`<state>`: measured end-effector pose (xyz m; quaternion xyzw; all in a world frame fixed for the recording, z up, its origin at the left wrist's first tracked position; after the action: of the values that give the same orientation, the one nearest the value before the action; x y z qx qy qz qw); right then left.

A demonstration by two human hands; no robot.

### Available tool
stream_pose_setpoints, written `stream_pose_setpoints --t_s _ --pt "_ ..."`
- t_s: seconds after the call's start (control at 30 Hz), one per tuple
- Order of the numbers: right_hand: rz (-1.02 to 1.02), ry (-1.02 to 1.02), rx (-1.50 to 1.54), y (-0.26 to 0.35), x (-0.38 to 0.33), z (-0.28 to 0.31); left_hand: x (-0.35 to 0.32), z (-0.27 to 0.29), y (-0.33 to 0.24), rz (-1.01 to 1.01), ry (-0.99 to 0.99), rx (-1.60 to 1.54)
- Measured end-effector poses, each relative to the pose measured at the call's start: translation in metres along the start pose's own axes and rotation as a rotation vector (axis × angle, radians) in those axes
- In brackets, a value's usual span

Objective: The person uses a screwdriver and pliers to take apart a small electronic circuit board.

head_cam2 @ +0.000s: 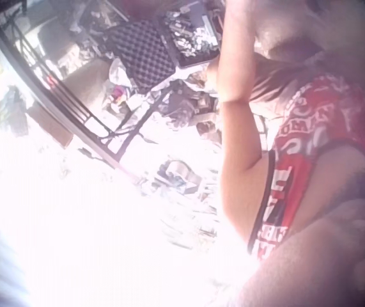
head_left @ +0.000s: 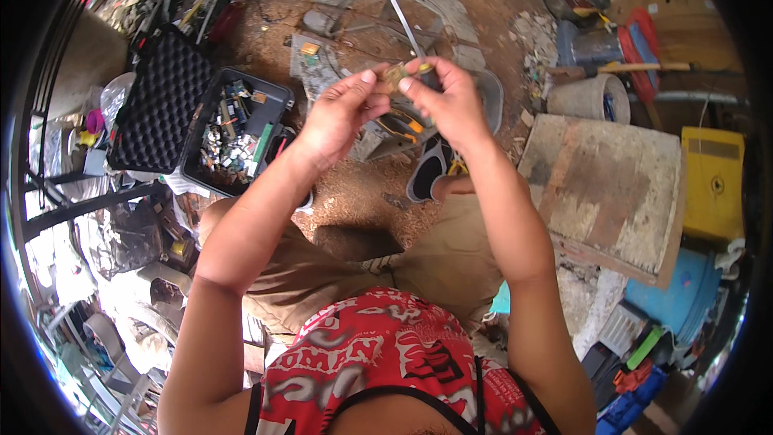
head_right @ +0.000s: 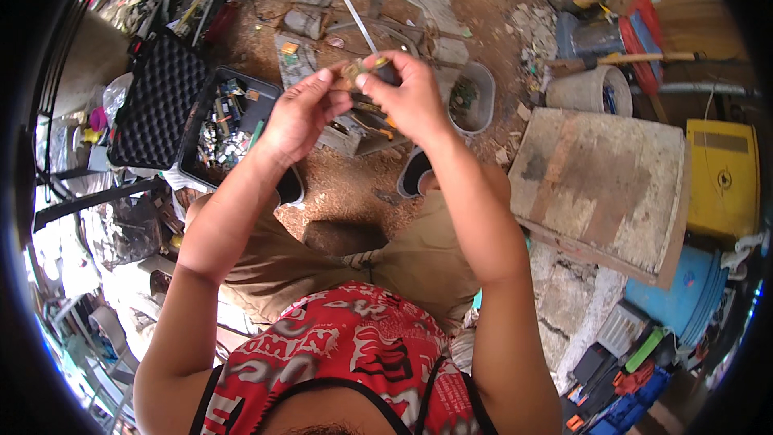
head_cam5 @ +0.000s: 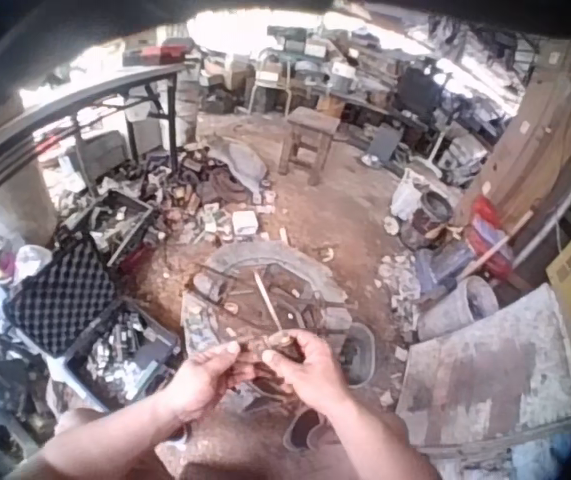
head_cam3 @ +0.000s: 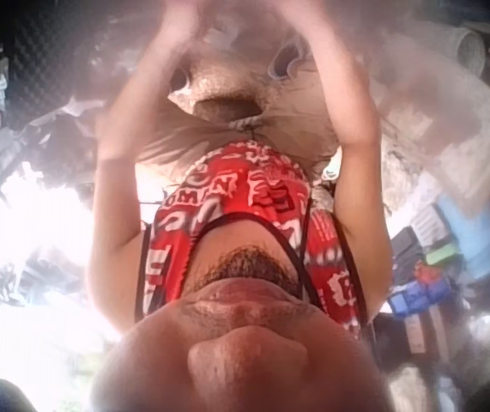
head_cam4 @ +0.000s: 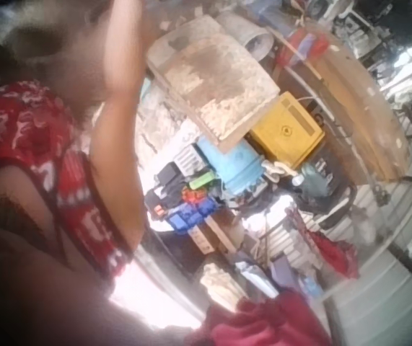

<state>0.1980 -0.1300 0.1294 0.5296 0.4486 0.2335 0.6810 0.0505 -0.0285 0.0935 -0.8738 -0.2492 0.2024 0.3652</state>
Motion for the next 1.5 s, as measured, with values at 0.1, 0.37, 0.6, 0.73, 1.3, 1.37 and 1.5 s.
stream_pose_setpoints --t_s 0.1,0.37,0.6,0.73,1.3,1.37,1.5 --pt "-0.033 -0.232 -0.054 0.005 -0.001 0.057 0.001 0.002 -0.015 -0.031 -0.067 0.066" --pt "-0.245 -0.752 -0.294 -0.076 -0.012 0.218 0.020 0.035 -0.042 -0.122 -0.179 0.152" --pt "-0.131 -0.406 -0.202 -0.036 -0.007 0.148 0.045 0.091 -0.081 -0.429 -0.259 0.829" --pt "0.075 -0.144 -0.352 -0.013 0.012 0.078 0.056 0.121 -0.067 -0.432 -0.333 1.409" --pt "-0.033 -0.074 -0.106 -0.059 0.021 0.039 0.097 0.091 -0.030 0.034 -0.358 1.909" --pt "0.000 -0.075 -0.096 -0.055 0.019 0.035 0.098 0.106 -0.029 -0.013 -0.386 1.929" --pt "0.040 -0.109 -0.142 -0.050 0.019 0.032 0.097 0.131 -0.036 -0.174 -0.495 1.774"
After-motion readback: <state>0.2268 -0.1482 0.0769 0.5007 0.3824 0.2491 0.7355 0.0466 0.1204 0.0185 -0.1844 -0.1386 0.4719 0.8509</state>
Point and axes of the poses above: each hand's wrist, its own x-axis towards the middle knuckle, its own z-axis out of the back of the hand, y = z × x, the point moved 2 cm from there along x, towards the middle knuckle, and after that the axes turned 11 degrees about -z, right-handed, at the moved point
